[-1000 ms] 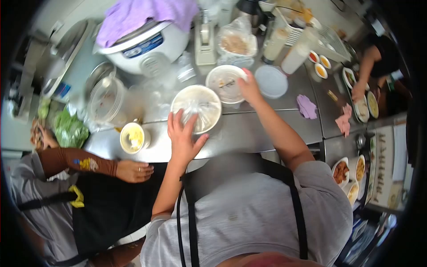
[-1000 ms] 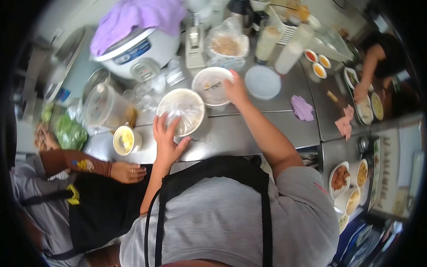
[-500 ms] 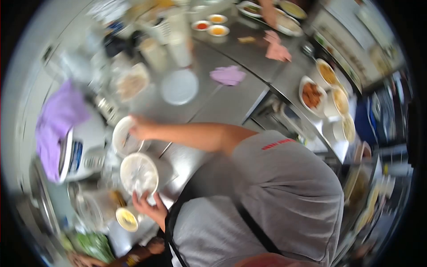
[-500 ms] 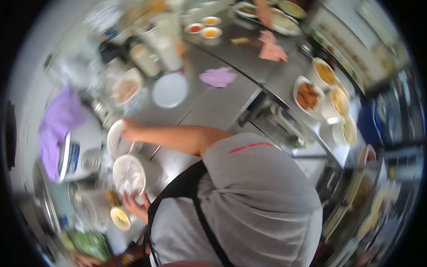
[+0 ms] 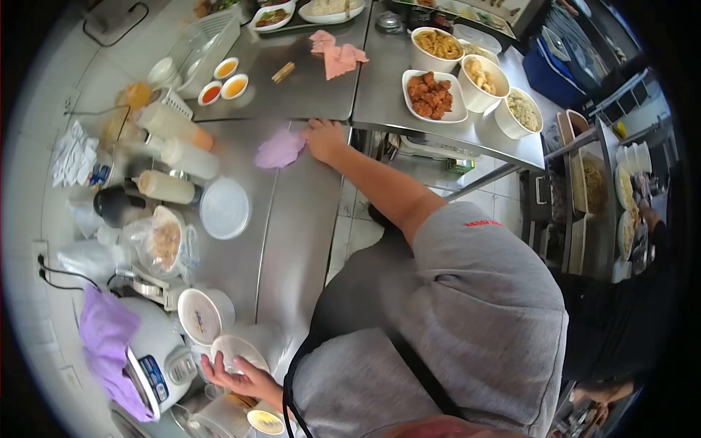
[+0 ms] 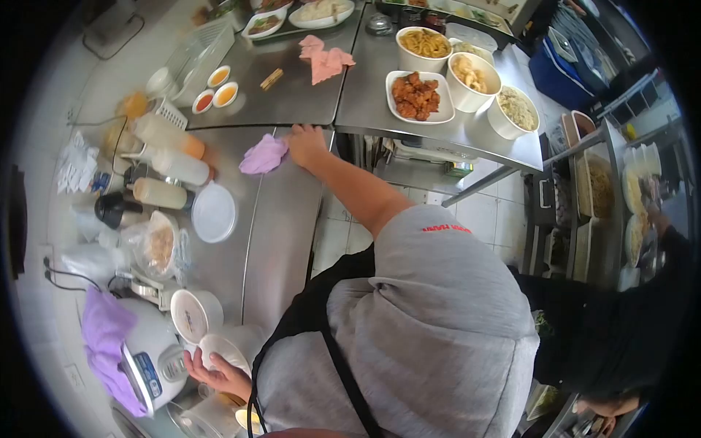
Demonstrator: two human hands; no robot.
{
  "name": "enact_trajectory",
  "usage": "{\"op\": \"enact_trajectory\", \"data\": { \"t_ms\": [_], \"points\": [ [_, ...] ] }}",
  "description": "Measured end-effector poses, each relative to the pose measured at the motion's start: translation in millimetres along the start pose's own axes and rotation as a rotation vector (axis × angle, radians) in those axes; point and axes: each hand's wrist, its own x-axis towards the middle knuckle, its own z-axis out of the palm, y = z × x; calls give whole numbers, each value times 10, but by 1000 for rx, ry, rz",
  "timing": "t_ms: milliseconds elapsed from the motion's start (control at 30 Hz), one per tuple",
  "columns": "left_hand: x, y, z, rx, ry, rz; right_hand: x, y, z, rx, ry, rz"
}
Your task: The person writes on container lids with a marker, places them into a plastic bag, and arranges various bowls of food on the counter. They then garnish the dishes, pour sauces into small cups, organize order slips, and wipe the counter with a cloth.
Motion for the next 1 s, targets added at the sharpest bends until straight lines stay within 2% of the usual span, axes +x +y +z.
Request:
{"op": "enact_trajectory", "data": {
  "t_ms": [33, 133, 233, 300, 367, 433, 467, 500, 533, 567, 600, 633, 700, 767, 833, 900, 1000],
  "points": [
    [85, 40, 126, 12, -16, -9, 44, 69, 12, 84, -15, -50],
    [326, 120, 397, 89, -47, -30, 95, 113, 72, 21, 32, -73],
    [449, 290, 637, 73, -8, 33, -52, 227, -312, 137, 20, -245],
    [467, 443, 919, -44, -59, 22, -202, 362, -850, 207, -401, -190],
    [469, 749, 1305, -234, -168, -65, -475, 699, -1159, 330, -448, -280],
    [484, 1133, 1751, -432, -359, -132, -721, 1157, -1814, 759, -384, -213],
    [471, 1287, 2009, -551, -460, -167, -771, 1416, -2196, 838, -443, -105],
    [432, 1382, 2314, -650, -562, -143, -791, 1713, -2459, 794, -393, -23],
    [410, 1514, 2579, -748, -663, -121, -798, 2079, -2595, 789, 11, -225],
    [403, 1768, 2762, -807, -814, -220, -810, 2471, -2760, 991, -56, 22],
    [386, 2025, 2941, -865, -963, -322, -777, 2729, -3062, 835, 75, 334],
    [346, 2162, 3187, -898, -1077, -367, -720, 3227, -3074, 840, 229, 312],
    [258, 2403, 3604, -913, -1251, -454, -612, 4249, -2916, 786, 290, 466],
    [181, 2692, 3878, -885, -1373, -532, -568, 4800, -2726, 738, 38, 811],
    [112, 2880, 4046, -805, -1430, -556, -499, 5182, -2427, 761, -117, 919],
    [60, 2976, 4171, -761, -1453, -573, -355, 5328, -2236, 830, -156, 1003],
    [-38, 3043, 4254, -770, -1418, -624, -199, 5461, -2009, 978, -244, 936]
  ]
}}
